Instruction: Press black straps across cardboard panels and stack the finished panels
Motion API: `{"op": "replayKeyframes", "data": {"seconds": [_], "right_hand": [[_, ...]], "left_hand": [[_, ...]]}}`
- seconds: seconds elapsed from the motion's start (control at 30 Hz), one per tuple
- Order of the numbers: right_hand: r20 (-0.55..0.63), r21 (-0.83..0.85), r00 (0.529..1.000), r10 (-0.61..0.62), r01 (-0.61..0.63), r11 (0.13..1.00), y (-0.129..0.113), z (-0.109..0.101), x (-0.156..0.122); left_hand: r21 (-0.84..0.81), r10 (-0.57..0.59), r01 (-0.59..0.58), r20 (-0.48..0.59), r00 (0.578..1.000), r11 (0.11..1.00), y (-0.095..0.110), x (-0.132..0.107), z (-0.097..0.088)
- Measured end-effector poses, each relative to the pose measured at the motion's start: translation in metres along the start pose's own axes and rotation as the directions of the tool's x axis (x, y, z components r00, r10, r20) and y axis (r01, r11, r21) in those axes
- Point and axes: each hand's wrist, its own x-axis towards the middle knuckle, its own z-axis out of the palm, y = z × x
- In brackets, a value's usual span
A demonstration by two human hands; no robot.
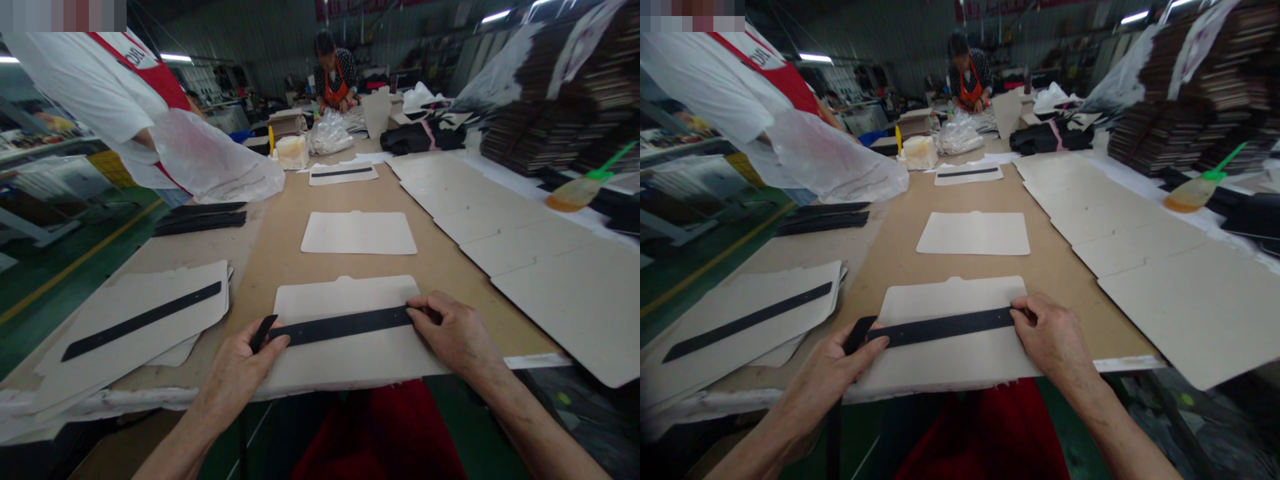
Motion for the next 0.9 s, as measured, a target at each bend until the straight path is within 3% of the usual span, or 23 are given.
{"op": "replayKeyframes", "data": {"seconds": [0.2, 0.3, 0.4, 0.47, 0.53, 0.7, 0.77, 0.9], "right_hand": [[-0.026, -0.092, 0.998, -0.062, 0.06, 0.994, 0.002, 0.001, -0.003], [-0.058, -0.102, 0.993, -0.106, 0.1, 0.99, 0.006, 0.002, -0.005], [-0.009, -0.113, 0.993, -0.117, 0.115, 0.987, 0.013, 0.003, -0.003], [0.043, -0.14, 0.993, -0.11, 0.115, 0.984, 0.019, 0.002, -0.001], [0.082, -0.181, 0.991, -0.108, 0.121, 0.976, 0.025, 0.001, 0.002], [0.063, -0.272, 0.989, -0.133, 0.146, 0.951, 0.038, 0.004, 0.003], [0.035, -0.282, 0.987, -0.156, 0.159, 0.946, 0.042, 0.007, 0.002], [-0.01, -0.273, 0.972, -0.236, 0.224, 0.936, 0.048, 0.013, 0.0]], "left_hand": [[-0.04, 0.015, -0.016, -0.029, 0.999, 0.999, -0.001, -0.007, 0.0], [-0.088, 0.202, -0.204, -0.038, 0.979, 0.975, -0.002, -0.018, -0.005], [-0.121, 0.451, -0.446, 0.019, 0.892, 0.887, -0.003, -0.027, -0.009], [-0.105, 0.505, -0.499, 0.04, 0.862, 0.86, -0.003, -0.028, -0.011], [-0.051, 0.46, -0.459, 0.01, 0.888, 0.887, -0.002, -0.024, -0.012], [0.014, 0.179, -0.178, -0.077, 0.981, 0.984, 0.006, -0.005, -0.005], [0.024, 0.118, -0.116, -0.076, 0.99, 0.993, 0.009, 0.001, -0.002], [0.082, 0.105, -0.099, -0.064, 0.992, 0.992, 0.013, 0.007, 0.002]]}}
